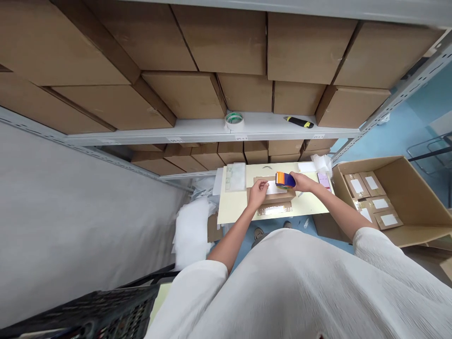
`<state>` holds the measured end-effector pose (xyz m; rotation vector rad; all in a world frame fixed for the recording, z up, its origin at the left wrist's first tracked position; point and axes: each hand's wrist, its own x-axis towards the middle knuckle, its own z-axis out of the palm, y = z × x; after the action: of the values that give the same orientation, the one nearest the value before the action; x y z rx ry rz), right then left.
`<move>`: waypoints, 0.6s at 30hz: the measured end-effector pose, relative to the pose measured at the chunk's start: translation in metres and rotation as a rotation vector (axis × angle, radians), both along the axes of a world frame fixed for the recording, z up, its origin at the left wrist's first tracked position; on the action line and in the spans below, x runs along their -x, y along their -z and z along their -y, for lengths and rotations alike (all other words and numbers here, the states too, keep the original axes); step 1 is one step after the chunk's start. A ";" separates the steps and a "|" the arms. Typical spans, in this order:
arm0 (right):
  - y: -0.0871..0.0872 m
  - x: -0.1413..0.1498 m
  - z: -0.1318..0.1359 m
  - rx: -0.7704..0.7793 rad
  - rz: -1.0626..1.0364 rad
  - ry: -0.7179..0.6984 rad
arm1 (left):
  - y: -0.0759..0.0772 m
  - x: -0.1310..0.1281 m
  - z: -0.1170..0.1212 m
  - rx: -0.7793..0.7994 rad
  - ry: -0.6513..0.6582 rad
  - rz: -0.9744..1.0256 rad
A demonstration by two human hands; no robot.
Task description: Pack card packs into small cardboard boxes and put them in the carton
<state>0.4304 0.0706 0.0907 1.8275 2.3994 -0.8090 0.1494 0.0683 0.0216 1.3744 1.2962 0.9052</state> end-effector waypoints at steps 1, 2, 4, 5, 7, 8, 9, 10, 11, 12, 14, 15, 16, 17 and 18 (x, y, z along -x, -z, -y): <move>0.000 0.000 0.000 0.002 0.003 0.004 | -0.006 -0.004 -0.005 0.052 -0.022 0.070; 0.000 0.001 0.000 0.004 0.003 0.009 | -0.012 -0.008 -0.009 0.097 -0.033 0.124; 0.001 0.001 0.000 0.002 -0.009 0.015 | -0.023 -0.015 -0.015 0.171 -0.038 0.182; 0.001 0.002 0.000 -0.001 -0.020 0.014 | -0.028 -0.018 -0.017 0.199 -0.037 0.198; 0.002 0.002 0.001 -0.013 -0.046 0.007 | -0.034 -0.023 -0.019 0.241 -0.038 0.219; 0.002 0.002 0.002 -0.018 -0.059 0.002 | -0.035 -0.025 -0.019 0.256 -0.042 0.229; 0.002 0.002 0.002 -0.023 -0.072 -0.003 | -0.036 -0.027 -0.020 0.267 -0.046 0.239; 0.002 0.001 0.002 -0.026 -0.080 -0.005 | -0.037 -0.028 -0.020 0.274 -0.050 0.249; 0.002 0.001 0.003 -0.028 -0.086 -0.005 | -0.037 -0.028 -0.021 0.277 -0.053 0.257; 0.003 0.001 0.003 -0.030 -0.091 -0.006 | -0.036 -0.029 -0.022 0.277 -0.055 0.262; 0.002 0.000 0.004 -0.038 -0.101 -0.015 | -0.036 -0.028 -0.024 0.275 -0.061 0.260; 0.002 0.001 0.004 -0.045 -0.109 -0.027 | -0.035 -0.026 -0.025 0.275 -0.065 0.247; 0.001 0.001 0.004 -0.054 -0.120 -0.042 | -0.035 -0.024 -0.026 0.273 -0.071 0.227; 0.000 0.002 0.004 -0.065 -0.134 -0.060 | -0.035 -0.022 -0.026 0.271 -0.078 0.200; -0.001 0.003 0.003 -0.076 -0.146 -0.077 | -0.034 -0.019 -0.027 0.268 -0.084 0.170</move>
<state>0.4272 0.0674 0.0921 1.7453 2.6061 -0.8848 0.1687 0.0954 0.0558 1.0207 1.2991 0.8503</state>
